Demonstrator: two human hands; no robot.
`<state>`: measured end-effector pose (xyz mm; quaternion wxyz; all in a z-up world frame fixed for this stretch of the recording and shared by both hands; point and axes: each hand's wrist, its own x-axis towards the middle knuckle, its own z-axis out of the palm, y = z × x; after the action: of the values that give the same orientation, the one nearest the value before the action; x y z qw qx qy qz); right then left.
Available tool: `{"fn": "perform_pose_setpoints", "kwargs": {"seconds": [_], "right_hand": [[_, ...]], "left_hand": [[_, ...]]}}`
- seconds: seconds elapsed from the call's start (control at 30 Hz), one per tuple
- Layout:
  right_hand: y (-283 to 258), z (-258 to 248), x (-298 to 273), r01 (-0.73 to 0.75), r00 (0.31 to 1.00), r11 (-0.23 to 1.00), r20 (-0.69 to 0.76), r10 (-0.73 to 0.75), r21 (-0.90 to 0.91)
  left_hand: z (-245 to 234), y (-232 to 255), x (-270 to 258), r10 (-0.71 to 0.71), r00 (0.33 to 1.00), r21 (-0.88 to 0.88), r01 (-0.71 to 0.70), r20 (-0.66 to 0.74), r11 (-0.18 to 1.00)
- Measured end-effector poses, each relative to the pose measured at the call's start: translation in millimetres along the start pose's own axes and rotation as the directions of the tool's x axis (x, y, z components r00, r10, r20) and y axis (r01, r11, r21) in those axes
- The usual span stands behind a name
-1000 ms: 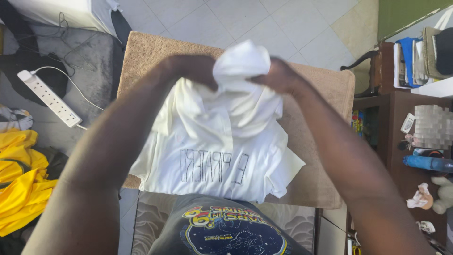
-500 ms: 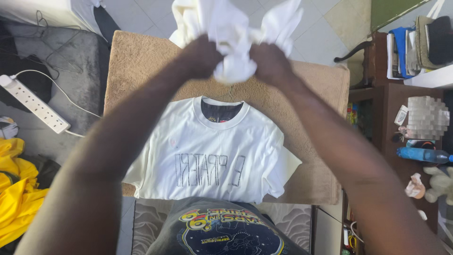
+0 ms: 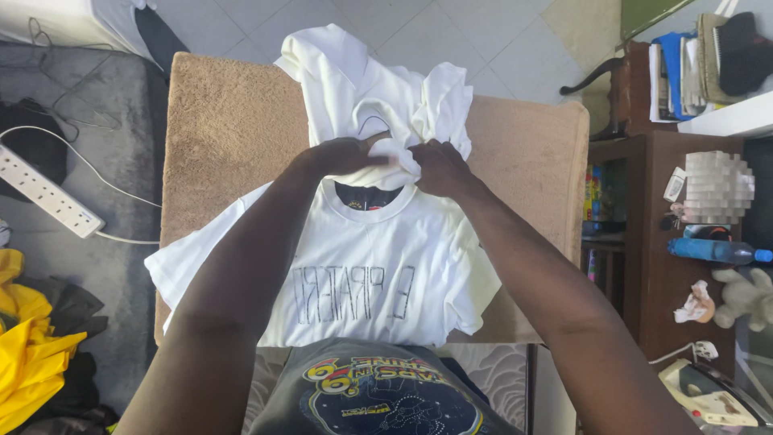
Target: The person places several shirts on a hanger one by one. They handle a white t-shirt, a white polo shirt, and a yellow polo shirt, placing each on a hanger and then moving them to a nearby rack.
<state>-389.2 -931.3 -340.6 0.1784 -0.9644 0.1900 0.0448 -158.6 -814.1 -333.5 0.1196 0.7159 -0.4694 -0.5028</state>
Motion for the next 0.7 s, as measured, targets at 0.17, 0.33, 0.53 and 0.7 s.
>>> {"fn": "perform_pose_setpoints", "kwargs": {"seconds": [0.17, 0.33, 0.53, 0.7], "right_hand": [[-9.9, -11.4, -6.3, -0.045, 0.998, 0.994, 0.041, 0.041, 0.099], [-25.9, -34.3, -10.1, 0.010, 1.000, 0.984, -0.030, -0.005, 0.178], [-59.8, -89.3, -23.4, -0.248, 0.965, 0.928, 0.157, 0.211, 0.278], [-62.2, -111.6, -49.1, -0.249, 0.965, 0.954, 0.130, 0.229, 0.167]], "left_hand": [[28.3, -13.3, 47.5, 0.035, 0.970, 0.064, -0.020, -0.241, 0.998], [45.0, 9.3, 54.1, -0.043, 0.970, 0.193, 0.091, -0.239, 0.977], [26.8, 35.8, 12.2, 0.060, 0.975, 0.336, 0.017, -0.216, 0.942], [10.8, 53.5, -40.2, 0.087, 0.926, 0.199, -0.013, -0.368, 0.980]]}}
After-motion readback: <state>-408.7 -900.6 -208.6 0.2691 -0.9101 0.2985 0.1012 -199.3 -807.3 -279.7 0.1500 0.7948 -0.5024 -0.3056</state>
